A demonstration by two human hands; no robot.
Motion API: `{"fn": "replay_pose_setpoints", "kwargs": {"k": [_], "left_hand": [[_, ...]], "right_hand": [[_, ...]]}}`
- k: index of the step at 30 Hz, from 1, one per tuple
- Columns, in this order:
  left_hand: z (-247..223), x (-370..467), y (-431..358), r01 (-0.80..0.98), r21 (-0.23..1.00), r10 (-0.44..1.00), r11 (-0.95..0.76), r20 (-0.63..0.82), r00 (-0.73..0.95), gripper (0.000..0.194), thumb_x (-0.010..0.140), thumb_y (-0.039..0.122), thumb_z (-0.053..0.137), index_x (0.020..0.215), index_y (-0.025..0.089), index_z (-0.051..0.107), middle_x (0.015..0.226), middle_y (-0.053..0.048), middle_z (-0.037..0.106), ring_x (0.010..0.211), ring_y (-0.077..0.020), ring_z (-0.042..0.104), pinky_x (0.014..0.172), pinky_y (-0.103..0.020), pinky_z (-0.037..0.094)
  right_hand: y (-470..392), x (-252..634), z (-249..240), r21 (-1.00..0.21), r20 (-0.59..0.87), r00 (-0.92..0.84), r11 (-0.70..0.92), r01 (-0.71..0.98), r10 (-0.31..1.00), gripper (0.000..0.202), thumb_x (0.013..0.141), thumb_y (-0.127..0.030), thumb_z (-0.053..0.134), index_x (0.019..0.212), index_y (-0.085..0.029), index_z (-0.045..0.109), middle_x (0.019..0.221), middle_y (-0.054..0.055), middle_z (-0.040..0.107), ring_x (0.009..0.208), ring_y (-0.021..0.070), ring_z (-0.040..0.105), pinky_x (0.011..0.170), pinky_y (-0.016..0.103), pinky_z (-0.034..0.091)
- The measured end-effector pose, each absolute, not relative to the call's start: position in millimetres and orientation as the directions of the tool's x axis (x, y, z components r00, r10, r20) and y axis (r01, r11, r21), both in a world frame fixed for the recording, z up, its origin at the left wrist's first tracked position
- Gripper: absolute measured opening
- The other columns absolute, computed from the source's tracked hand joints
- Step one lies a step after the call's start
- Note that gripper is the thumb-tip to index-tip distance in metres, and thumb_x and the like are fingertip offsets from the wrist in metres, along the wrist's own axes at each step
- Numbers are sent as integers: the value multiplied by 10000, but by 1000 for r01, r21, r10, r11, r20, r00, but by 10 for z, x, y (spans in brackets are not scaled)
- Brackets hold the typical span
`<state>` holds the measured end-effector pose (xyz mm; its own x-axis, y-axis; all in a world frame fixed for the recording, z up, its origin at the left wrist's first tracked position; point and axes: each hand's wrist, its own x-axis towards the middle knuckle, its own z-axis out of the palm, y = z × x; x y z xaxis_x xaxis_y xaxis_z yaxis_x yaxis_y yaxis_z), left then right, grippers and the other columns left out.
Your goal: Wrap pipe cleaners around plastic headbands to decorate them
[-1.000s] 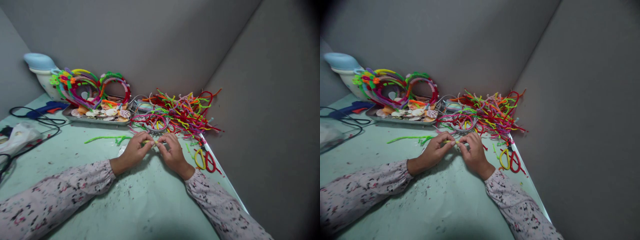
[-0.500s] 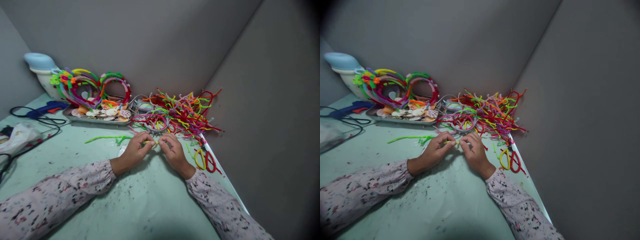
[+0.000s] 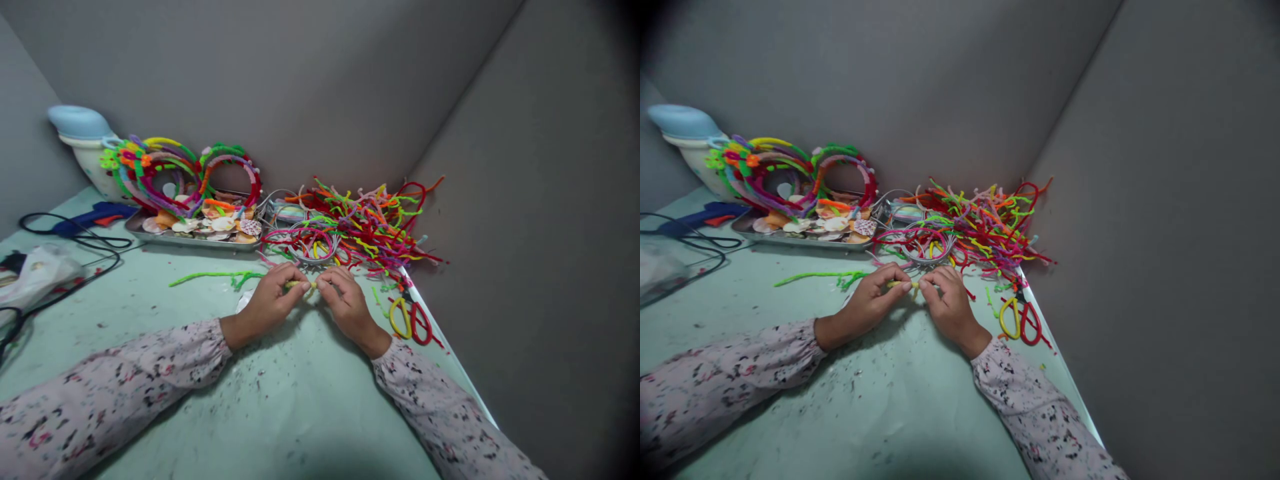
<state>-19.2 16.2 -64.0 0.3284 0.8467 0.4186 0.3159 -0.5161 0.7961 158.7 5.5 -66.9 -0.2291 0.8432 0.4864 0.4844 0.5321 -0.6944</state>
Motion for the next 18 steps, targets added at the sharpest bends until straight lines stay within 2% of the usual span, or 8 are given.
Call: {"fn": "replay_pose_setpoints", "kwargs": {"k": [18], "left_hand": [[-612,-195,136,331,791,846,-515,406,345,166,874,269,515,757,172,582,783,-19,601,799,-170,548,746,-293,423]], "right_hand": [[56,1591,-691,-720,462,-232,515,466,856,250,929,-296,432,717,-209,533,738,4,514,780,174,479,781,336,387]]}}
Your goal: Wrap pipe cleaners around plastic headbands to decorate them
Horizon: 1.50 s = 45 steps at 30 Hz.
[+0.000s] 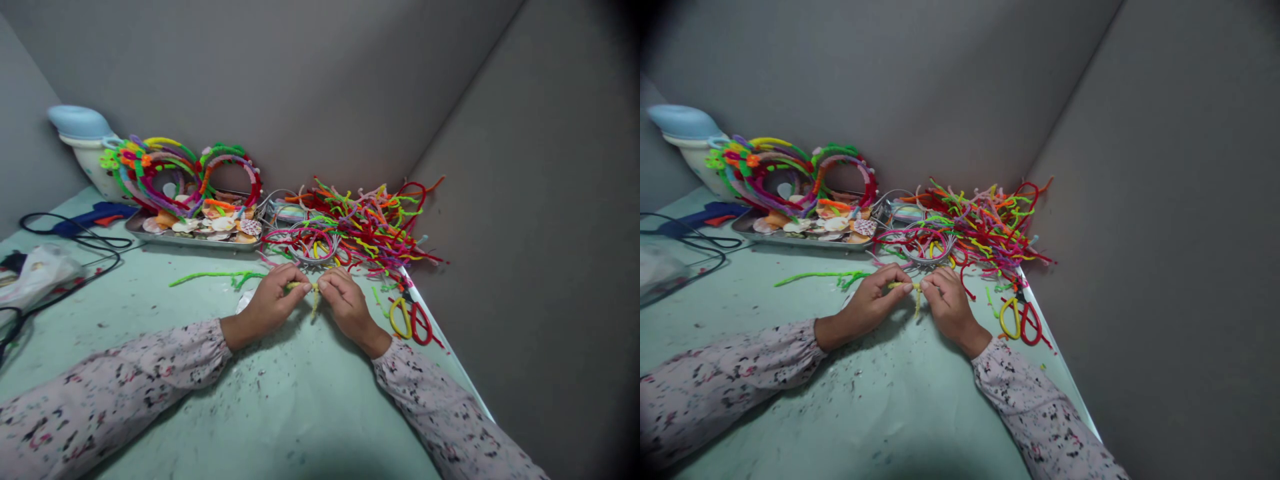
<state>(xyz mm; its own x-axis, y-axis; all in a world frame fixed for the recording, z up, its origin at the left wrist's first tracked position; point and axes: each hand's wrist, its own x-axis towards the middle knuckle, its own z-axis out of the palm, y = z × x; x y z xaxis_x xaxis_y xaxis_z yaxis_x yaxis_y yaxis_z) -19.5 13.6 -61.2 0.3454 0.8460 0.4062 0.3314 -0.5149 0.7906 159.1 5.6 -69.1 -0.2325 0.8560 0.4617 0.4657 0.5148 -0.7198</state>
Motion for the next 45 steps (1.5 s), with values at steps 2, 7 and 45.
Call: {"fn": "replay_pose_setpoints", "kwargs": {"k": [2,7,45], "left_hand": [[-611,-192,135,326,793,846,-515,409,342,162,871,260,517,754,170,583,777,-18,599,794,-167,547,743,-290,423],[-607,-188,130,317,792,841,-523,417,345,159,871,255,520,756,167,587,774,-18,600,788,-164,545,750,-292,422],[-513,-248,252,-63,995,905,-78,97,413,183,828,336,584,897,180,650,723,-15,587,689,-148,532,678,-274,434]], "right_hand": [[57,1590,-694,-720,462,-232,515,466,856,251,928,-298,431,716,-210,531,736,3,512,780,174,480,779,334,387],[57,1592,-706,-719,464,-241,521,459,852,258,932,-293,432,701,-208,508,724,-1,495,767,171,467,763,329,377],[151,1647,-716,-678,634,101,488,549,767,251,874,-216,551,1124,-233,563,1136,98,527,1047,218,532,809,379,509]]}}
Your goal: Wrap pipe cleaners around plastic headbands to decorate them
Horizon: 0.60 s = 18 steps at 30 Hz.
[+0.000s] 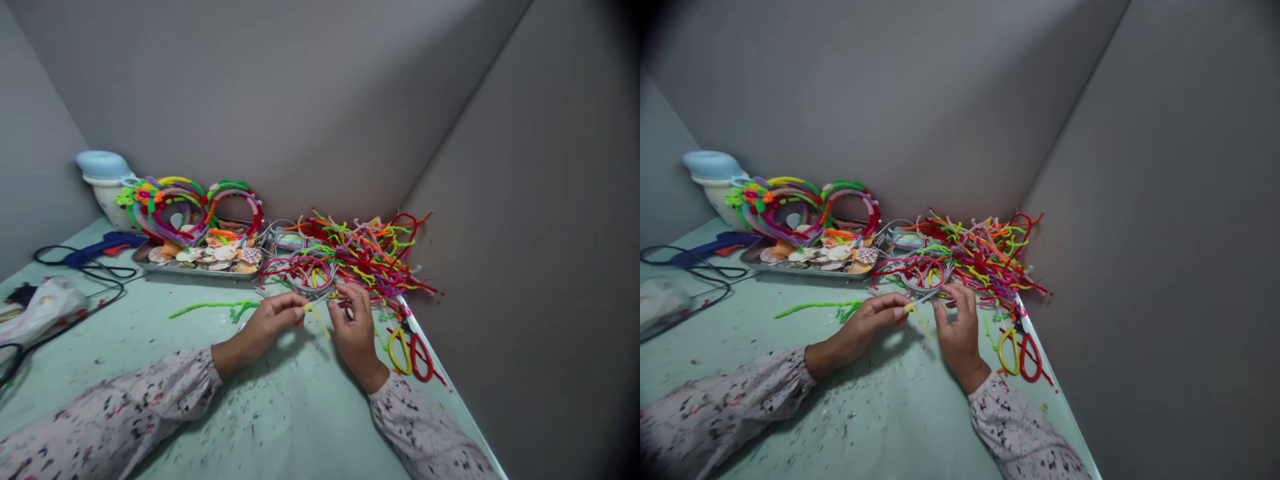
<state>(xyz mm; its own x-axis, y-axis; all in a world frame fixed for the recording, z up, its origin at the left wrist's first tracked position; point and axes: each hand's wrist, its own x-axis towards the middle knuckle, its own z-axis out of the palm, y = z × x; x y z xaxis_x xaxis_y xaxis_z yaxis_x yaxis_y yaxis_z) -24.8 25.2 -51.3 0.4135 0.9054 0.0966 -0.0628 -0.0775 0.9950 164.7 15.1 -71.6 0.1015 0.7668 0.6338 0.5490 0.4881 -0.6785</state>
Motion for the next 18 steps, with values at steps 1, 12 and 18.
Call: {"fn": "replay_pose_setpoints", "kwargs": {"k": [1,12,18], "left_hand": [[-510,-251,257,-56,996,909,-74,91,407,186,823,347,594,873,178,654,722,-15,588,686,-147,531,671,-271,433],[-485,-260,308,-100,995,919,-26,63,390,89,802,243,576,788,190,646,671,4,549,641,-131,495,646,-268,388],[-457,-252,330,-121,992,913,24,28,407,110,790,264,574,749,174,623,657,-3,508,625,-132,450,620,-265,347]], "right_hand": [[149,1645,-712,-670,637,90,492,556,765,261,871,-211,555,1132,-235,561,1142,98,527,1053,219,530,817,381,508],[144,1644,-707,-604,673,12,540,586,740,375,856,-177,581,1215,-268,526,1187,92,512,1092,227,512,793,373,518],[153,1644,-716,-615,659,-6,543,572,753,410,854,-167,589,1241,-274,508,1205,88,491,1005,201,545,779,358,524]]}}
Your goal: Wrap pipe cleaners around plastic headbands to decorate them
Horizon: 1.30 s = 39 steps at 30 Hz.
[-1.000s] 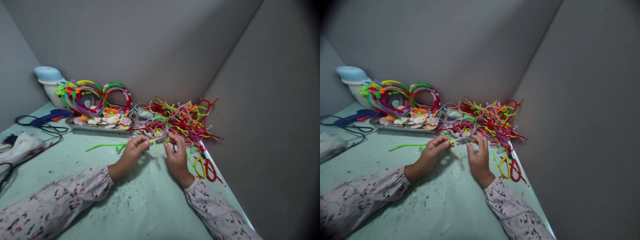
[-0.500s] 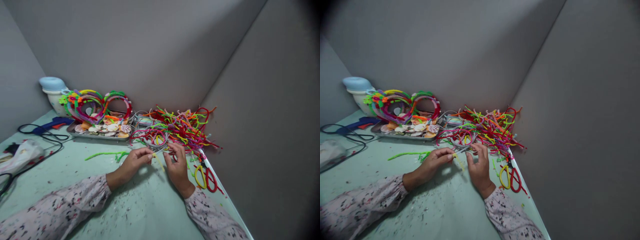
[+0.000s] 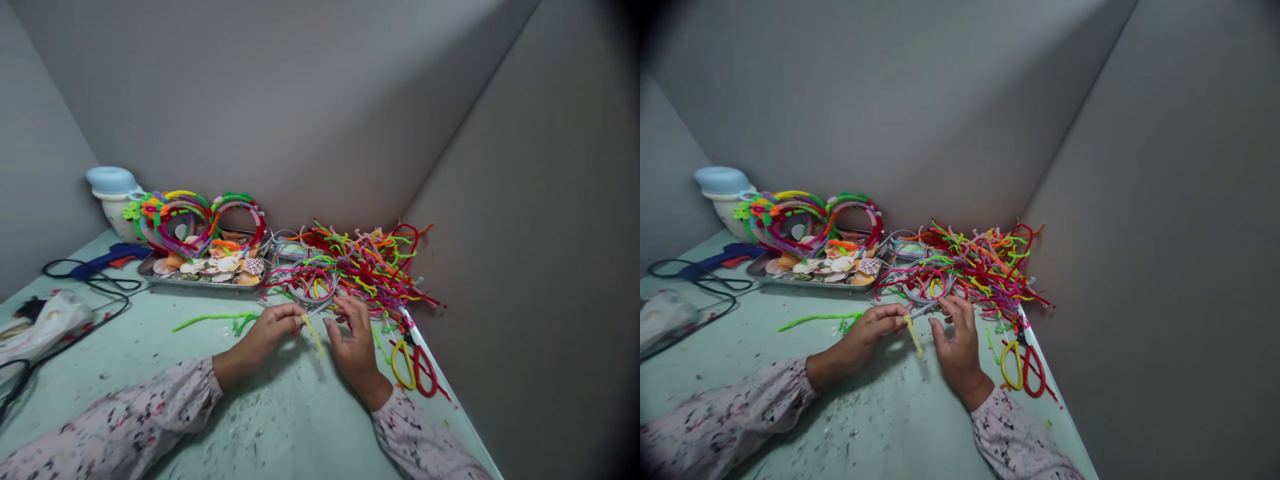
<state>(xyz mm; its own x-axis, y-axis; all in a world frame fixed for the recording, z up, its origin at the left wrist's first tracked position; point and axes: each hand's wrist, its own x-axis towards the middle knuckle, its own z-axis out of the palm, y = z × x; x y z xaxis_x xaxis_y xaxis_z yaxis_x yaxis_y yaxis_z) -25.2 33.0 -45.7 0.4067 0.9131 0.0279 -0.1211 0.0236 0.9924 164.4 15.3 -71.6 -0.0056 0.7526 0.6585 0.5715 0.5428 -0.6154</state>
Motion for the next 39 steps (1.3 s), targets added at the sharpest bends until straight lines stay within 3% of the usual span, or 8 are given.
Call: {"fn": "replay_pose_setpoints", "kwargs": {"k": [8,15,21,31,39], "left_hand": [[-486,-249,346,-158,982,900,102,-23,434,133,784,272,595,771,142,624,669,7,489,637,-112,423,625,-230,318],[-492,-243,269,-97,994,890,51,-1,455,158,815,304,586,830,147,602,693,15,486,636,-107,412,609,-225,317],[-518,-227,209,7,996,921,-91,81,381,214,837,363,572,820,149,564,694,27,460,645,-107,410,600,-221,332],[-569,-225,234,152,951,914,-268,201,353,188,855,322,547,790,149,580,722,4,524,702,-128,474,665,-247,373],[-630,-225,243,161,943,907,-291,218,361,191,865,319,541,784,152,584,729,2,537,707,-127,484,675,-249,378]], "right_hand": [[168,1649,-737,-609,670,-8,555,566,743,401,850,-162,590,1232,-260,514,1200,88,489,953,185,560,755,343,532],[113,1620,-706,-532,730,-24,591,606,683,428,838,-141,593,1242,-256,508,1200,102,488,1080,230,526,821,388,531],[96,1618,-714,-443,776,-107,658,609,621,399,821,-95,605,1180,-261,548,1164,86,515,1101,221,532,933,421,500],[88,1604,-766,-528,717,-170,687,499,675,367,825,-81,593,1136,-274,582,1158,75,507,919,158,598,714,300,595],[95,1589,-739,-556,705,-165,682,475,689,296,827,-89,583,1066,-262,594,1097,71,531,942,169,595,678,283,595]]}}
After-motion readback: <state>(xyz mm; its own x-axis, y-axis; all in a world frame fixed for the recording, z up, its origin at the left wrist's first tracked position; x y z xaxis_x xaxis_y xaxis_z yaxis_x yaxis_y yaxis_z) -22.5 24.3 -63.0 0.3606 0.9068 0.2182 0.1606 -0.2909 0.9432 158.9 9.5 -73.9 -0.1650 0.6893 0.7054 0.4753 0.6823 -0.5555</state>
